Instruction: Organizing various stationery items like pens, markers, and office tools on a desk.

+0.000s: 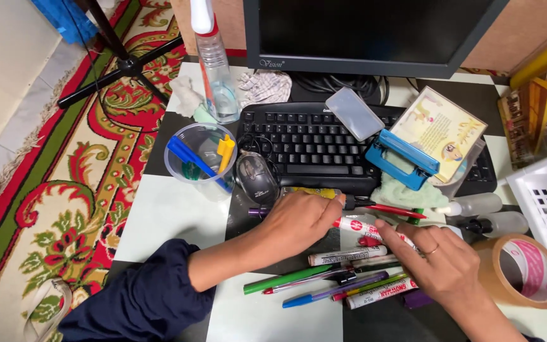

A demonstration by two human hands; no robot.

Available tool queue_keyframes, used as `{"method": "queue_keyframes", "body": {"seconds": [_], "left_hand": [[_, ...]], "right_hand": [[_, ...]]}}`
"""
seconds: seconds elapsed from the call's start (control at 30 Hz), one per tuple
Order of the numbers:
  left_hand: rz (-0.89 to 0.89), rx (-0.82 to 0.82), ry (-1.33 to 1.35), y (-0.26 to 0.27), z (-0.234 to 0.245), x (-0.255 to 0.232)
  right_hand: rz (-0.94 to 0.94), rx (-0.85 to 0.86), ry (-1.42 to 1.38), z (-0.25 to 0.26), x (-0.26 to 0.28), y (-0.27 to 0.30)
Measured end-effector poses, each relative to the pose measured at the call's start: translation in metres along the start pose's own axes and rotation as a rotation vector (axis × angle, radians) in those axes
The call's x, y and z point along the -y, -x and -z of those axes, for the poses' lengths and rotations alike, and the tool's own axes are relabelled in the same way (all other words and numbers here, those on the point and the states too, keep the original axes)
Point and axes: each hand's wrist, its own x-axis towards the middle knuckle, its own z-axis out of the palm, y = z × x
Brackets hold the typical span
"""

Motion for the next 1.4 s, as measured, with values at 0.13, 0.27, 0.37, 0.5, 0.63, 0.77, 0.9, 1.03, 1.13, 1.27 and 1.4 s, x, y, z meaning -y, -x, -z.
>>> {"method": "queue_keyframes", "body": {"seconds": [0.13,0.27,0.37,0.5,0.63,0.77,0.9,1.03,1.13,1.27,1.4], "left_hand": [[-0.091,-0.123,-0.136,-0.002,-0.011,0.001],[-0.202,-0.198,-0.167,0.0,-0.021,0.014],[-0.247,-0.205,-0.167,0.001,-0.025,0.018],[-0.283,-0.198,-0.123,0.003,-0.028,0.024],[-0.251,-0.178,-0.152,0.003,-0.031,0.029],[-0.282,-0.174,-0.201,-0.001,-0.022,0.02],[-0.131,-0.054,-0.211,-0.001,-0.013,0.005],[-0.157,-0.021,-0.152,0.004,-0.008,0.003],[-0.183,-0.014,-0.157,0.008,-0.002,-0.002],[-0.233,-0.054,-0.149,0.01,0.033,-0.023],[-0.293,-0.12,-0.108,0.015,0.074,-0.033]], "right_hand": [[-0.029,-0.008,-0.043,-0.003,0.0,0.005],[-0.157,0.08,-0.239,-0.005,0.002,0.007],[-0.305,0.181,-0.442,-0.008,0.001,0.011],[-0.558,0.334,-0.77,-0.017,-0.001,0.021],[-0.791,0.498,-0.928,-0.033,-0.008,0.035],[-0.797,0.472,-1.055,-0.04,-0.015,0.043],[-0.848,0.435,-0.856,-0.02,-0.012,0.024],[-0.734,0.405,-0.617,-0.015,-0.014,0.015],[-0.66,0.39,-0.526,-0.017,-0.017,0.016],[-0.648,0.44,-0.536,-0.015,-0.017,0.009],[-0.667,0.433,-0.644,-0.014,-0.01,-0.016]]}}
